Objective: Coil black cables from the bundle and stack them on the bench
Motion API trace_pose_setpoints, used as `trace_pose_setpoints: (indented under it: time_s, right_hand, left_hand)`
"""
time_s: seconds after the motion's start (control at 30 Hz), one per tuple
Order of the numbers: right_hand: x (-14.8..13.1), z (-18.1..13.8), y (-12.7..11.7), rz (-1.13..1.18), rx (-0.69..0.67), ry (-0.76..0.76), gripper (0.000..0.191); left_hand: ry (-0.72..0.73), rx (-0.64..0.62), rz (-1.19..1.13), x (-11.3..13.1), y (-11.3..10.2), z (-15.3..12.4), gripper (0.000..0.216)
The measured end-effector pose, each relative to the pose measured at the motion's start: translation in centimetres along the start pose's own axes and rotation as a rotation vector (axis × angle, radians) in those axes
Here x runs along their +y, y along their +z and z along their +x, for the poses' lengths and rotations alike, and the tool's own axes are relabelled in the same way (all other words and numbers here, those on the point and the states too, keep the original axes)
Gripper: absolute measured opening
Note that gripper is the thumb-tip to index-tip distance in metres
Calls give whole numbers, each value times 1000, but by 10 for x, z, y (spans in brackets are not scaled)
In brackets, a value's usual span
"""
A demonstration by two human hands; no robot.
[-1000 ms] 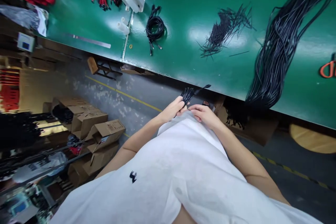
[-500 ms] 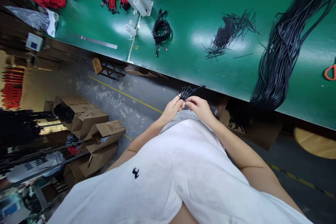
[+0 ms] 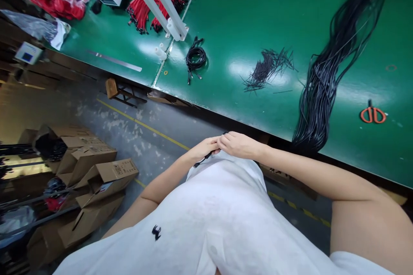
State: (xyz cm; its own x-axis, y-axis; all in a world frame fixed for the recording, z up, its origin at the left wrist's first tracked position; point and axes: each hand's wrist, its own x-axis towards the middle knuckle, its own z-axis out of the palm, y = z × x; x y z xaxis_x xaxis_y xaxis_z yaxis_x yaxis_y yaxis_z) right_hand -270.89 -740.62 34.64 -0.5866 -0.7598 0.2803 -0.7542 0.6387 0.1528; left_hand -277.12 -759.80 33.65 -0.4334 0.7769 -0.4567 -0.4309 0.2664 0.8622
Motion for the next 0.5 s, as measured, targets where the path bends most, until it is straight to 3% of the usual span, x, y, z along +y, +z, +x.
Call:
trace_pose_setpoints:
  time_s: [0.33,0.5]
  right_hand:
    - [3,13,-12,-271,-80,-78,28]
    - [11,26,-16,-262,-227,-139,27]
  left_hand:
    - [-25,17,-80,6,0,14,46]
    - [-27,43,-77,4,-3,21,38]
